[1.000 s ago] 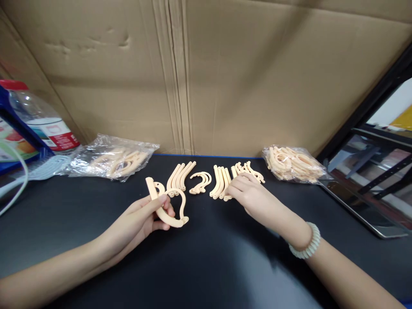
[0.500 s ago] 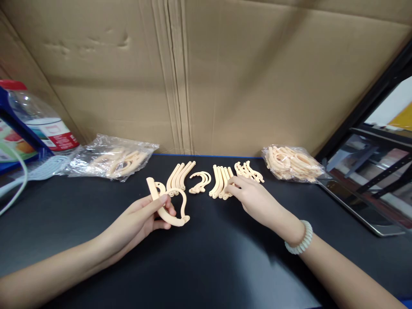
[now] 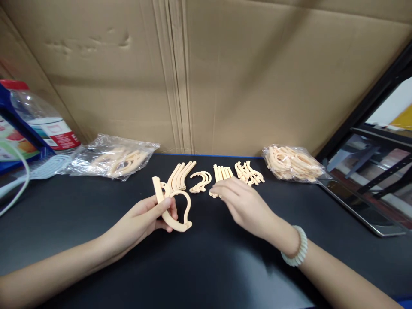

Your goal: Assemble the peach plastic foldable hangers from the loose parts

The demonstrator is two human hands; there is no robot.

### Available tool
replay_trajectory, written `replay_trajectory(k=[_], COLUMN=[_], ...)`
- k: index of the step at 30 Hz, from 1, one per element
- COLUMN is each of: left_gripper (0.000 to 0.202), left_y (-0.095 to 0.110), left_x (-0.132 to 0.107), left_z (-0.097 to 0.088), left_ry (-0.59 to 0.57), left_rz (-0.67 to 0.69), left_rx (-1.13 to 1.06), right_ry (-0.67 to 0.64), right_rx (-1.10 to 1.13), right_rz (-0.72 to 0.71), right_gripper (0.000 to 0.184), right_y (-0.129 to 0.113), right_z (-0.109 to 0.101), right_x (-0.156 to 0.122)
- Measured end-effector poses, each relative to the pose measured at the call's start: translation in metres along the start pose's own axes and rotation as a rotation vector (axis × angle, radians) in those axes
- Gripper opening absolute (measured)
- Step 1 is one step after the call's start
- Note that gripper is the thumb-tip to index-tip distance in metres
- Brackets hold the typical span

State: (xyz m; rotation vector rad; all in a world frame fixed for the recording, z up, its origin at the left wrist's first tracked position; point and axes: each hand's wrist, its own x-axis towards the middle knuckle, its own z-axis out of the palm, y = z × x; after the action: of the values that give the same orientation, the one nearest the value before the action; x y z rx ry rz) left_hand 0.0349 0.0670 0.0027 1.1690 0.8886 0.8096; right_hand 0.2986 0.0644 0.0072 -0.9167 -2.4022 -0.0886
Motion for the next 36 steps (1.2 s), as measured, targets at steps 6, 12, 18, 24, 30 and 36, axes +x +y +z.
replay_trajectory(k=[6, 12, 18, 24, 30, 36], left_gripper=[0.041, 0.038, 0.037, 0.031, 0.028, 0.033], left_y=[-0.002, -0.001, 0.004, 0.002, 0.002, 0.0], left_x=[0.0, -0.005, -0.009, -0.01, -0.007, -0.005], left_z=[0.002, 0.001, 0.003, 0.007, 0.003, -0.002], left_ry=[-0.085, -0.139, -0.181, -0.058, 0.076, 0.125], left_rz=[0.081, 0.163, 0.267, 0.29, 0.305, 0.316], left_rx=[0.176, 0.34, 0.53, 0.597, 0.609, 0.699], right_ry=[-0.106, -0.167, -0.029, -0.1, -0.155, 0.076], right_rx=[-0.086, -0.02, 0.563, 1.208, 1.27, 1.195], right_rz=[-0.304, -0.252, 0.18, 0.398, 0.465, 0.575], right_gripper=[0.03, 0.025, 0.033, 0.037, 0.034, 0.027], right_y=[-0.042, -0.04, -0.044, -0.046, -0.044, -0.04], right_z=[0.01, 0.016, 0.008, 0.012, 0.016, 0.018], right_x=[0.007, 0.004, 0.003, 0.009, 0.007, 0.007])
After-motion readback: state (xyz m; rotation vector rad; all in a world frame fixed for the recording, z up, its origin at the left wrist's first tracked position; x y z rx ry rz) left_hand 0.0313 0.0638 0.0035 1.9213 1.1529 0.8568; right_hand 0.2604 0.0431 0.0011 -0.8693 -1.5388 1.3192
